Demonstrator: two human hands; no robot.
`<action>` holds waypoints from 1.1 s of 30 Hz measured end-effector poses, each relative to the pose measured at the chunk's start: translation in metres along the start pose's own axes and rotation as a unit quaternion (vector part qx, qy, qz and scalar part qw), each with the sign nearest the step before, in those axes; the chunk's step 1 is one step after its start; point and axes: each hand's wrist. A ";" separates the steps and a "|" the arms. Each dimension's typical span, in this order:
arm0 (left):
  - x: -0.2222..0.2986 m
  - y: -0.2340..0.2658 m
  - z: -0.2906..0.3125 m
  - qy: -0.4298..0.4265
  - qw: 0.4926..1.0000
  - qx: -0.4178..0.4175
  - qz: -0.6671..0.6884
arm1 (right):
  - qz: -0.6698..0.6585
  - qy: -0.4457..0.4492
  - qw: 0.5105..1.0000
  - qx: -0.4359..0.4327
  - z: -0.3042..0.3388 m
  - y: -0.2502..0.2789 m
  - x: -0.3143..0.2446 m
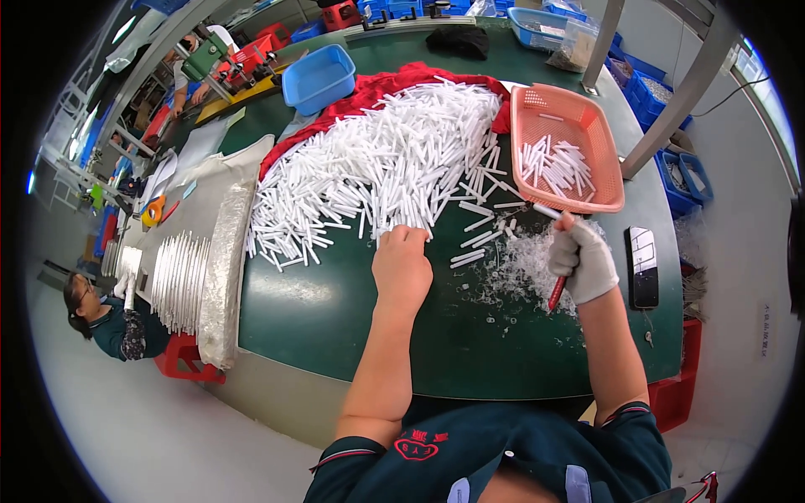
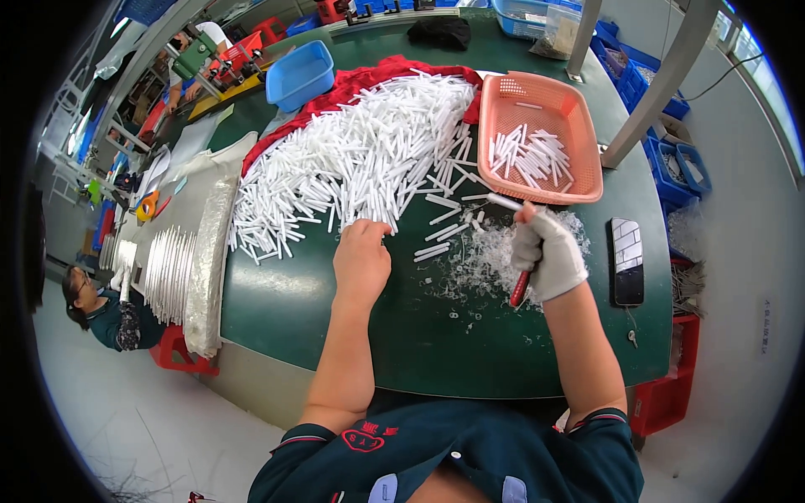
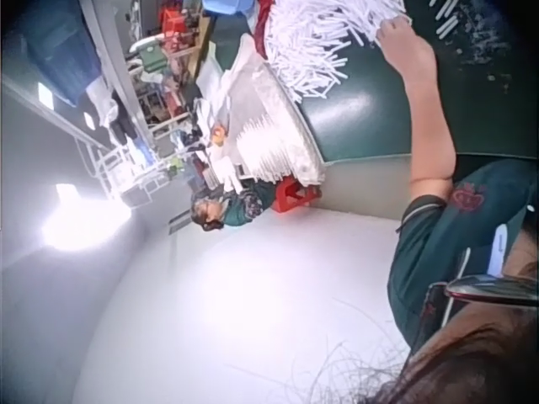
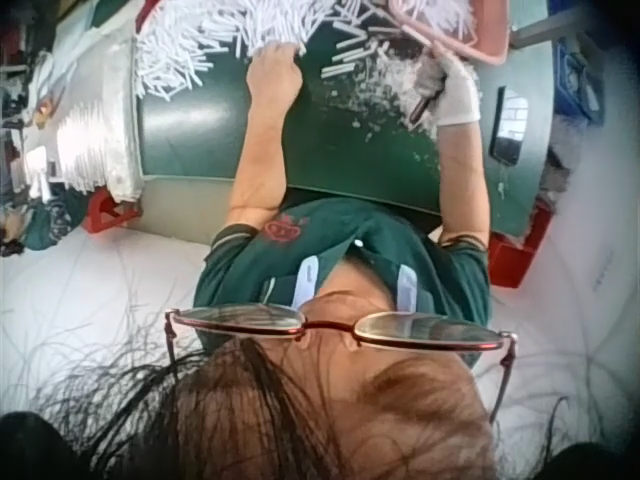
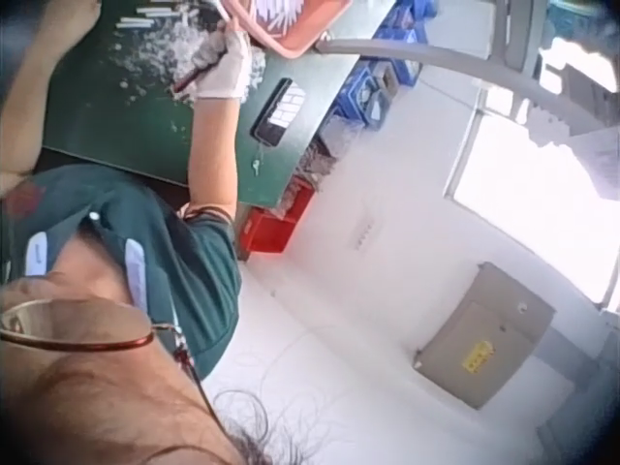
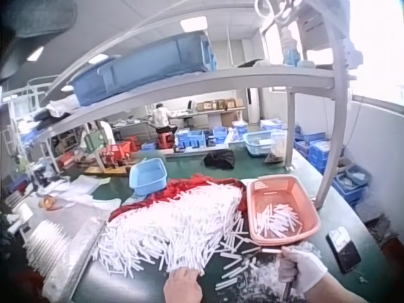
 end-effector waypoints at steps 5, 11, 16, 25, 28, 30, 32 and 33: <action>0.006 -0.002 0.000 0.004 1.000 -0.024 -0.015 | -0.116 0.050 0.990 -0.068 -0.034 0.013 -0.025; 0.026 -0.004 0.003 -0.022 0.989 -0.111 0.092 | 0.088 0.020 0.994 -0.058 0.005 -0.017 0.014; 0.030 -0.009 0.007 -0.061 0.985 -0.155 0.036 | 0.199 0.017 0.979 -0.043 0.020 -0.017 0.048; 0.041 -0.008 0.012 -0.083 0.977 -0.194 -0.006 | 0.283 0.063 0.957 -0.024 0.026 -0.018 0.060; 0.041 -0.008 0.010 -0.077 0.980 -0.174 0.060 | 0.261 0.062 0.963 -0.030 0.021 -0.012 0.060; 0.043 -0.006 0.009 -0.067 0.977 -0.175 0.102 | 0.257 0.039 0.965 -0.021 0.023 -0.012 0.057; 0.050 0.001 0.008 0.038 0.950 -0.194 0.243 | 0.268 0.043 0.963 -0.012 0.022 -0.012 0.057; 0.051 0.003 0.007 0.060 0.933 -0.203 0.290 | 0.282 0.045 0.958 -0.008 0.022 -0.012 0.057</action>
Point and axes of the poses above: each hand's wrist, its own z-axis away from the middle knuckle, its own y-axis out of the back of the hand, x = y × z, and after that the axes turned 11 degrees about z, right-handed
